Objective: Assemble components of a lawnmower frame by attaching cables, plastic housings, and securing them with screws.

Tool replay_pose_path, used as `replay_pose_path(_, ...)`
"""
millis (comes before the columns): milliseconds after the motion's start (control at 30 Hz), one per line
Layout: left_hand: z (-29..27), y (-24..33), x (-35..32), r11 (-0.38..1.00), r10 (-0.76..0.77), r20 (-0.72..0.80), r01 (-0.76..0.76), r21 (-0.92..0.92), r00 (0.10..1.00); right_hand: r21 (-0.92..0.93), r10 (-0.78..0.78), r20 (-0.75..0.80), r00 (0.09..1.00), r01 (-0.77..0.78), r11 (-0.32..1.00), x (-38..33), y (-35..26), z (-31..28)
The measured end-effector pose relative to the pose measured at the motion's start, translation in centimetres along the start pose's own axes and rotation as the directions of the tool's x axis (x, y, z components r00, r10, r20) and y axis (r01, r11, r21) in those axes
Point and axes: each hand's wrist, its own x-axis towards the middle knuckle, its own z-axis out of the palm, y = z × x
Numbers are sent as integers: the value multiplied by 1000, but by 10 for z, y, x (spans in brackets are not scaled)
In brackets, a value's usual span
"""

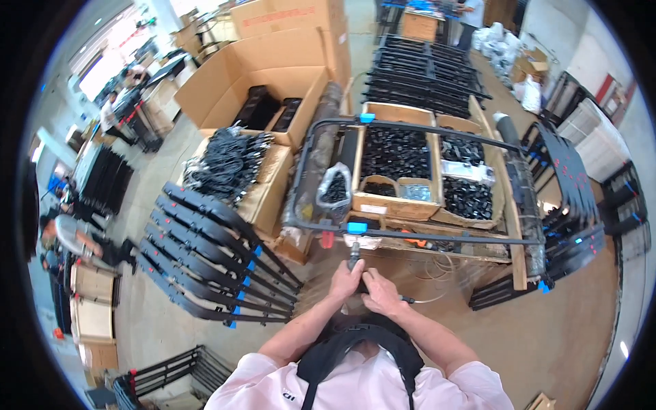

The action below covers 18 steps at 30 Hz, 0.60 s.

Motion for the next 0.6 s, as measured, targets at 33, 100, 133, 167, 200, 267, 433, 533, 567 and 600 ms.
replay_pose_path(33, -1, -6, 1, 1000, 8, -17, -8, -3, 1000, -22, 2, 13, 1000, -1, 1000, 0, 0, 1)
replay_pose_path(100, -2, -12, 0, 1000, 19, -34, -20, -17, 999, -39, 36, 64, 997, -34, 999, 1, 0, 7)
replay_pose_path(133, -4, -12, -3, 999, 19, -43, -20, -27, 999, -42, 49, 78, 996, -46, 998, 1, -1, 8)
replay_pose_path(167, -3, -17, -2, 999, 44, -15, -44, -20, 999, -26, 35, 72, 997, -33, 999, 1, -2, 10)
replay_pose_path(200, 0, -20, -2, 997, 44, -39, -47, -67, 998, -9, 17, 65, 998, -17, 1000, 0, -2, 10)
replay_pose_path(267, 2, -25, -2, 993, 49, -58, -55, -106, 997, -17, 48, 61, 997, -47, 999, -3, -7, 6)
replay_pose_path(433, 4, -24, -7, 991, 37, -39, -42, -128, 999, -44, 89, 117, 989, -84, 996, -7, -9, 3)
replay_pose_path(533, 1, -20, -15, 986, 24, -24, -28, -164, 999, -43, 82, 97, 992, -79, 996, -10, -10, 6)
replay_pose_path(567, 0, -19, -17, 981, 20, -16, -22, -194, 1000, -41, 87, 94, 992, -83, 996, -12, -11, 6)
replay_pose_path(600, 0, -19, -18, 982, 21, -11, -22, -190, 1000, -41, 59, 60, 996, -57, 998, -13, -11, 7)
